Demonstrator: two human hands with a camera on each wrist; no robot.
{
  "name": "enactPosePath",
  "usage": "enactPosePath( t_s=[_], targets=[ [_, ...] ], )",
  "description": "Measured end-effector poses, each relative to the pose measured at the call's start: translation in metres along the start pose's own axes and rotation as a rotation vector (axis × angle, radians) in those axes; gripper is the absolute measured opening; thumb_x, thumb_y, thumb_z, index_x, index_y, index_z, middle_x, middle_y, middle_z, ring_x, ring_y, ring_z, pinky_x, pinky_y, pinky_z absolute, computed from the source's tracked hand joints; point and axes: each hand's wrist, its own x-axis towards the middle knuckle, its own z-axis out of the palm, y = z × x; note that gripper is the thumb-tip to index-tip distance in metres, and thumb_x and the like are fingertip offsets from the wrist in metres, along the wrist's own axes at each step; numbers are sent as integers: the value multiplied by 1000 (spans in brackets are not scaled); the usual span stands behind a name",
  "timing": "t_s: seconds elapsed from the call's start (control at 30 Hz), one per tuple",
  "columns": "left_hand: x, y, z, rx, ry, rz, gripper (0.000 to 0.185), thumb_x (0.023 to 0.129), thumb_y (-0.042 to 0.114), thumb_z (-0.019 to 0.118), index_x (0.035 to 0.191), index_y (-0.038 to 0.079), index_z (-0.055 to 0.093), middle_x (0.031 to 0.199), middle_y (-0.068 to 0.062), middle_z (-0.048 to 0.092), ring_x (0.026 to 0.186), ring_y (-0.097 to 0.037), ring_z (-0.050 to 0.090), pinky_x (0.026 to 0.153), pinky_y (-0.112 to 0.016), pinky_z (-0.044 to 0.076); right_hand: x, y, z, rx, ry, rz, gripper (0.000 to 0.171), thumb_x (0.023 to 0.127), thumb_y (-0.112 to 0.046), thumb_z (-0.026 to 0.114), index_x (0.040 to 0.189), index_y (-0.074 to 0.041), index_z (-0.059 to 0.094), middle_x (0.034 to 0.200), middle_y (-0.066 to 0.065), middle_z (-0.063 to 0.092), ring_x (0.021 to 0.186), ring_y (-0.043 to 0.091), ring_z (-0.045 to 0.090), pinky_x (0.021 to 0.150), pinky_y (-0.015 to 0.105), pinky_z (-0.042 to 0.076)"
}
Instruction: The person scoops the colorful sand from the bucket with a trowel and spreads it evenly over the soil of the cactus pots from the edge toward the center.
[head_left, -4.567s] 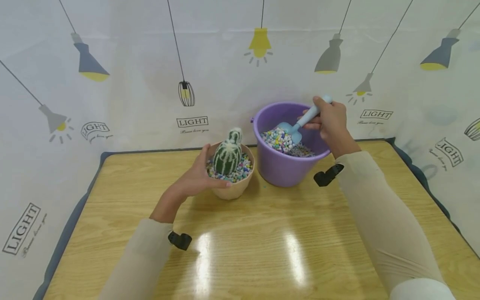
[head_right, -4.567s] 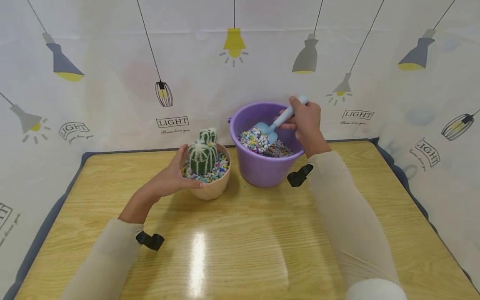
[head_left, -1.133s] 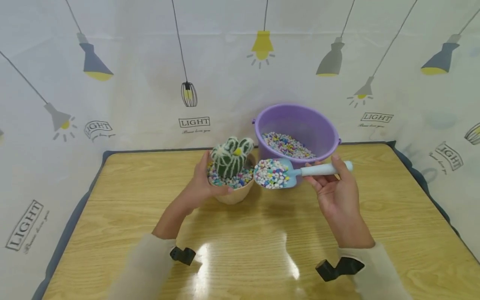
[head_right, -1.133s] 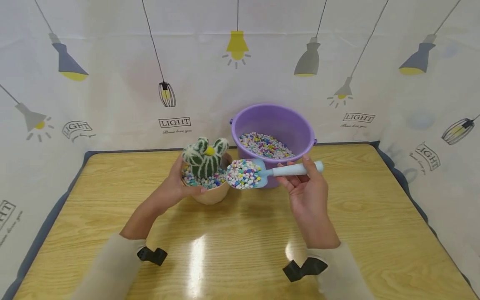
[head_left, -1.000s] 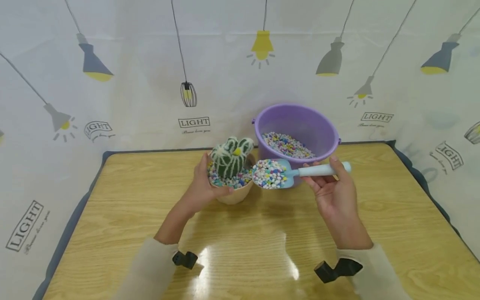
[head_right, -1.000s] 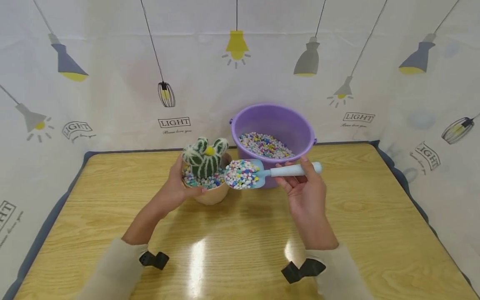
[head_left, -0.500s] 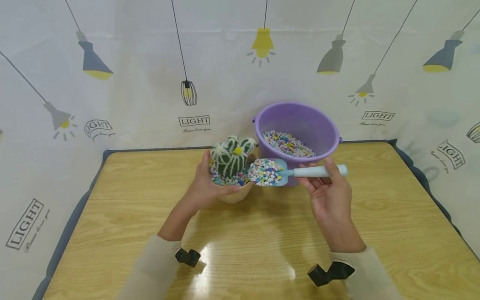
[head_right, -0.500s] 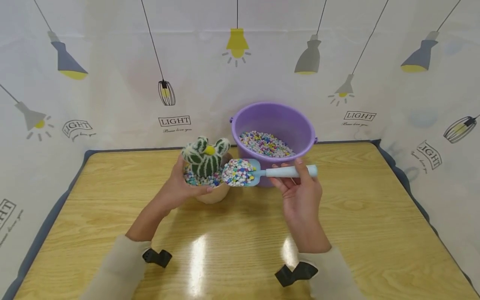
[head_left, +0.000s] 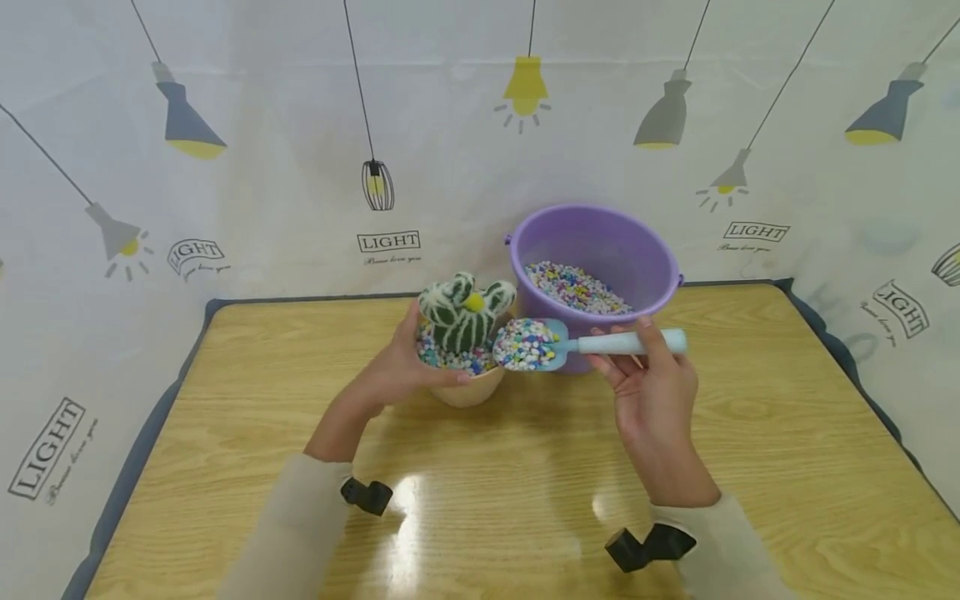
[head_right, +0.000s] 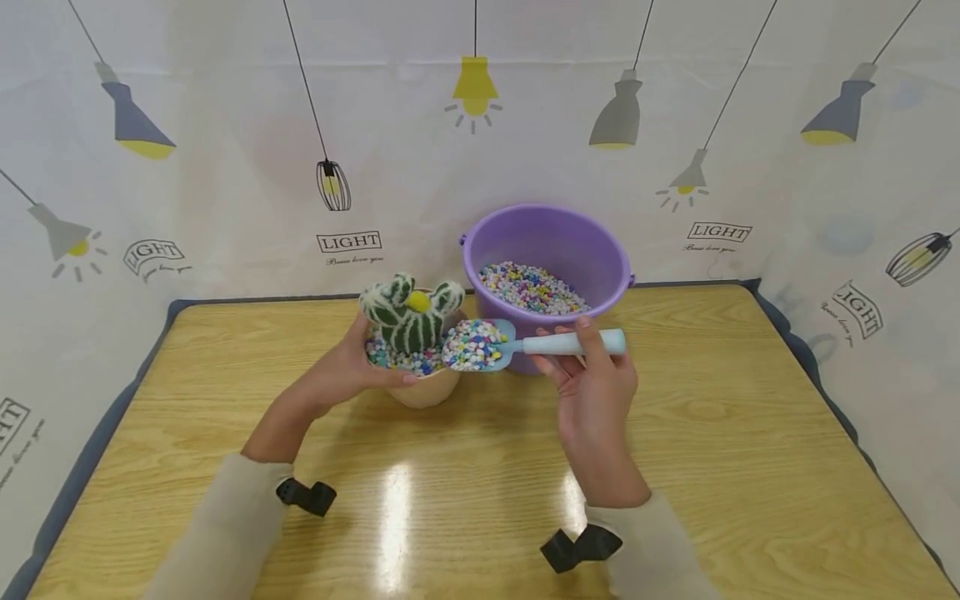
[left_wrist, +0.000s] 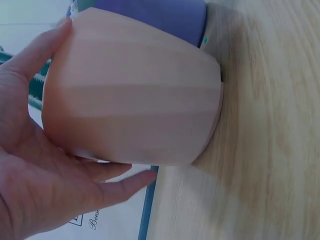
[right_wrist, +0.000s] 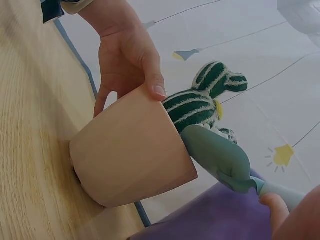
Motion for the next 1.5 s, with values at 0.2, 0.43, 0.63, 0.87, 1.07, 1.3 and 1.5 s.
enactPosePath(
  t_s=[0.2,0.43,0.63,0.87,1.07,1.3,1.5],
  targets=[
    [-1,-7,-3,-5,3,-19,114,67,19,90,149,42,15,145,-1,38,129,-26,46,105,-43,43,-4,3,6,-13,14,-64,27,87,-13,73,101,2,55,80,19,69,77,34,73,69,47,57],
    [-7,-16,1,-66,60,-45,117,72,17,87,152,34,3,145,-6,36,125,-28,50,100,-38,48,-5,6,9,-34,15,-102,28,87,-14,74,100,1,55,80,18,69,75,32,73,69,47,57],
    [-7,-17,-1,-62,55,-61,120,70,19,88,152,35,3,144,-7,38,123,-29,51,100,-39,48,-7,5,13,-71,7,-146,30,86,-15,75,100,2,55,80,18,70,76,31,73,66,45,57],
    [-5,-16,-5,-91,11,-53,119,69,20,89,151,39,6,147,-5,35,128,-28,46,105,-42,43,-11,5,22,-143,-20,-221,28,86,-13,74,100,3,56,80,17,71,74,30,73,59,40,58],
    [-4,-16,-6,-99,1,-67,118,70,19,89,151,40,7,147,-5,35,129,-28,46,106,-43,42,-13,5,24,-168,-34,-259,33,84,-15,76,103,2,54,82,19,71,75,30,73,60,41,58],
    [-3,-15,-8,-60,-14,-78,118,71,19,88,152,43,5,146,-7,36,128,-29,46,107,-45,40,-16,6,27,-230,-70,-337,33,86,-14,74,103,4,52,82,18,71,75,30,73,58,39,58],
    [-3,-14,-10,-64,-39,-86,119,71,20,88,152,42,3,145,-6,37,129,-28,46,107,-44,41,-17,7,30,-239,-68,-383,39,84,-12,76,102,8,48,80,17,72,73,29,73,56,36,58]
  ],
)
